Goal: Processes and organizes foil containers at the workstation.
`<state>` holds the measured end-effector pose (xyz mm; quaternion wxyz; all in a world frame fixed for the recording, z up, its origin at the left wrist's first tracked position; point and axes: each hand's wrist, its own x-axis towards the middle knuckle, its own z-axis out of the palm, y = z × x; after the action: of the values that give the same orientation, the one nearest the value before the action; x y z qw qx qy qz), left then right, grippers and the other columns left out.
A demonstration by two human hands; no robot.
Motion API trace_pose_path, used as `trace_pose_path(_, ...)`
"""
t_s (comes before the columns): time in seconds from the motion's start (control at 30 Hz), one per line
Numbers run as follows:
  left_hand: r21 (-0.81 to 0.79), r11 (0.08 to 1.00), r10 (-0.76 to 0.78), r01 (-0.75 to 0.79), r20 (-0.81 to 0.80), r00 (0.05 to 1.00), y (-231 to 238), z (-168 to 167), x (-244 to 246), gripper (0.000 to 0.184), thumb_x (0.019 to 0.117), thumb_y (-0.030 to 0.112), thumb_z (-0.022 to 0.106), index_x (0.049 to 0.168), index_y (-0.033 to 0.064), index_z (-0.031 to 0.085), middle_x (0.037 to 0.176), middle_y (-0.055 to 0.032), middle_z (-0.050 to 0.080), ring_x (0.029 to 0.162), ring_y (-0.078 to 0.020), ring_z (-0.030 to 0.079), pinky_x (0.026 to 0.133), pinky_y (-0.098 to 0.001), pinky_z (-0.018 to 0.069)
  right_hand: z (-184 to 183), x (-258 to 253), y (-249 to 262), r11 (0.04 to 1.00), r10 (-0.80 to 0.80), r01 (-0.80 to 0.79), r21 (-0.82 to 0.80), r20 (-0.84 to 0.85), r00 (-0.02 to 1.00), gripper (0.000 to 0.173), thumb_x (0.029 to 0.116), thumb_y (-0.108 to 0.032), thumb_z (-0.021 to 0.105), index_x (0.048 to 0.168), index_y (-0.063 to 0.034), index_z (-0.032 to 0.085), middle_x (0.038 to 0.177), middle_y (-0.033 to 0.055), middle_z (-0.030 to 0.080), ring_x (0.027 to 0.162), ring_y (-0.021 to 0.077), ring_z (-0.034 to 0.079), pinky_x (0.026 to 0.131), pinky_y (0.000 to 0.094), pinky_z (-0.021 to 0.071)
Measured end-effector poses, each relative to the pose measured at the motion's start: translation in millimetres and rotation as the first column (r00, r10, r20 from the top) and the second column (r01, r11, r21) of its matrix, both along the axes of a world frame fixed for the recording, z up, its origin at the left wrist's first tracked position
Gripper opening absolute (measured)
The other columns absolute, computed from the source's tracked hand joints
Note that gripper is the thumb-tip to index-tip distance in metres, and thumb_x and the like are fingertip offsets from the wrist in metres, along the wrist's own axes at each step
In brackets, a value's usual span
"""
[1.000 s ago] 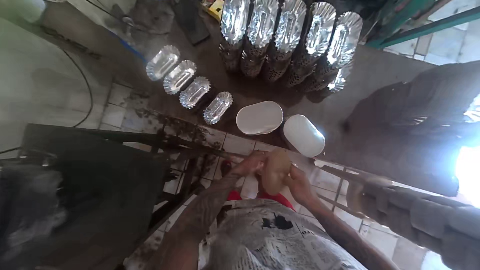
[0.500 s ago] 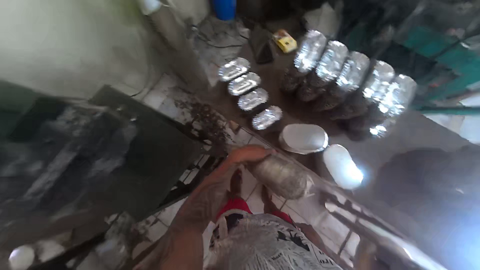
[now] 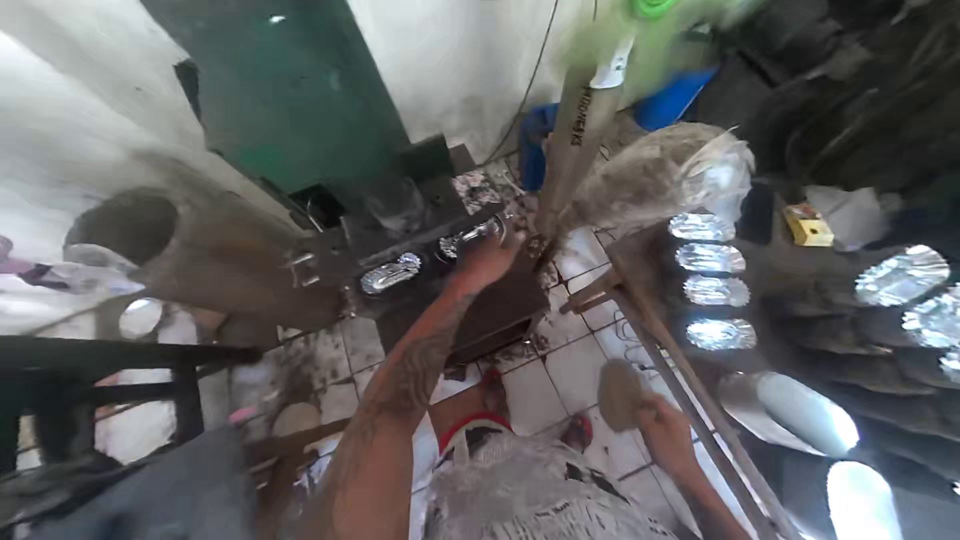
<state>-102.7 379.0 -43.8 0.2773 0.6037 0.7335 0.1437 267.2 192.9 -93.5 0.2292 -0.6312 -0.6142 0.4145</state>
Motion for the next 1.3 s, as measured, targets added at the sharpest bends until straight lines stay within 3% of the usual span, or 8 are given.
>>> trace_pose_path(0.17,-0.116,0.904,-0.399,0.411,0.109,0.91,-61,13,-99,0.055,0.1098,0.043,0.042,0.09,-0.0012,0.067,0.074,-0.0166,0.061,0.07,-0.0317,0.063,0.069,-0.0563,0.0531,38,-125,116,0.765,0.312,-0.408,0.498,0.268,0.912,0.021,0.0916,0.004,0.062,0.108,0.0078,0.073,0.106,0.0251,0.072,0.101,0.0393,0.071,0.09,0.054,0.0577)
trace_pose_path(0.37,-0.176,0.845,-0.531,0.505,-0.167,0.831,-124,6,-170,0.041,0.1082,0.033,0.05,0.097,0.0008,0.073,0.103,-0.0187,0.07,0.1,-0.036,0.068,0.092,-0.0585,0.053,25,-267,217,0.099,0.621,-0.937,0.334,0.715,0.32,0.025,0.0969,0.003,0.058,0.115,-0.0053,0.073,0.123,0.01,0.072,0.122,0.0305,0.065,0.101,0.0552,0.0518)
trace_pose_path(0.53,0.185,0.747,-0.659,0.638,0.335,0.674,-203,74,-107,0.035,0.1045,0.023,0.053,0.084,-0.0013,0.067,0.074,-0.0124,0.062,0.068,-0.0224,0.062,0.066,-0.0407,0.0541,34,-375,154,0.195,0.736,-0.977,0.084,0.646,0.202,0.031,0.1033,-0.007,0.052,0.131,-0.006,0.065,0.145,0.0082,0.059,0.138,0.0302,0.052,0.114,0.0649,0.0364)
trace_pose_path(0.7,-0.017,0.845,-0.393,0.535,0.659,0.641,-245,93,-81,0.045,0.0952,0.011,0.06,0.137,-0.0005,0.049,0.114,-0.0176,0.063,0.098,-0.0238,0.065,0.088,-0.0443,0.0557,46,-421,124,0.199,0.796,-0.98,-0.022,0.587,0.149,0.033,0.1024,-0.006,0.053,0.134,0.0005,0.06,0.145,0.0161,0.057,0.13,0.0358,0.057,0.106,0.0629,0.0444)
trace_pose_path(0.83,-0.131,0.838,-0.401,0.529,0.511,0.76,-267,84,-85,0.033,0.1017,0.02,0.047,0.087,-0.0034,0.065,0.085,-0.0191,0.062,0.084,-0.0341,0.064,0.076,-0.0539,0.0512,80,-369,127,0.081,0.901,-0.972,-0.22,0.432,-0.023,0.054,0.0964,-0.011,0.064,0.147,0.0005,0.051,0.153,0.0175,0.049,0.148,0.0376,0.037,0.121,0.0692,0.0174)
trace_pose_path(1.1,0.028,0.718,-0.327,0.696,0.896,0.302,-240,8,-66,0.028,0.0965,0.023,0.061,0.085,-0.0011,0.067,0.077,-0.0031,0.061,0.067,-0.0076,0.054,0.065,-0.0296,0.0484,88,-309,183,-0.004,0.829,-0.941,-0.337,0.525,-0.192,0.052,0.101,-0.043,0.061,0.078,0.0024,0.071,0.081,0.0196,0.069,0.092,0.0413,0.067,0.111,0.0714,0.0312)
trace_pose_path(1.2,0.042,0.818,-0.25,0.573,0.924,0.288,-254,1,-60,0.025,0.0947,0.021,0.061,0.096,-0.0021,0.069,0.088,-0.0025,0.065,0.076,-0.0042,0.058,0.071,-0.0259,0.051,199,-268,197,0.179,0.954,-0.901,-0.396,0.295,0.06,0.039,0.1014,-0.038,0.063,0.088,-0.0026,0.074,0.078,0.0111,0.067,0.075,0.0267,0.066,0.074,0.0543,0.0538)
trace_pose_path(1.3,-0.157,0.895,-0.063,0.417,0.882,0.468,-244,-9,-63,0.044,0.0988,0.012,0.059,0.141,0.0007,0.054,0.116,-0.0101,0.068,0.094,-0.0101,0.067,0.087,-0.0327,0.0574,282,-216,274,0.616,0.714,-0.78,-0.114,0.498,0.492,0.039,0.1075,-0.035,0.052,0.127,-0.0034,0.064,0.113,0.0192,0.067,0.102,0.0325,0.065,0.091,0.0577,0.0507)
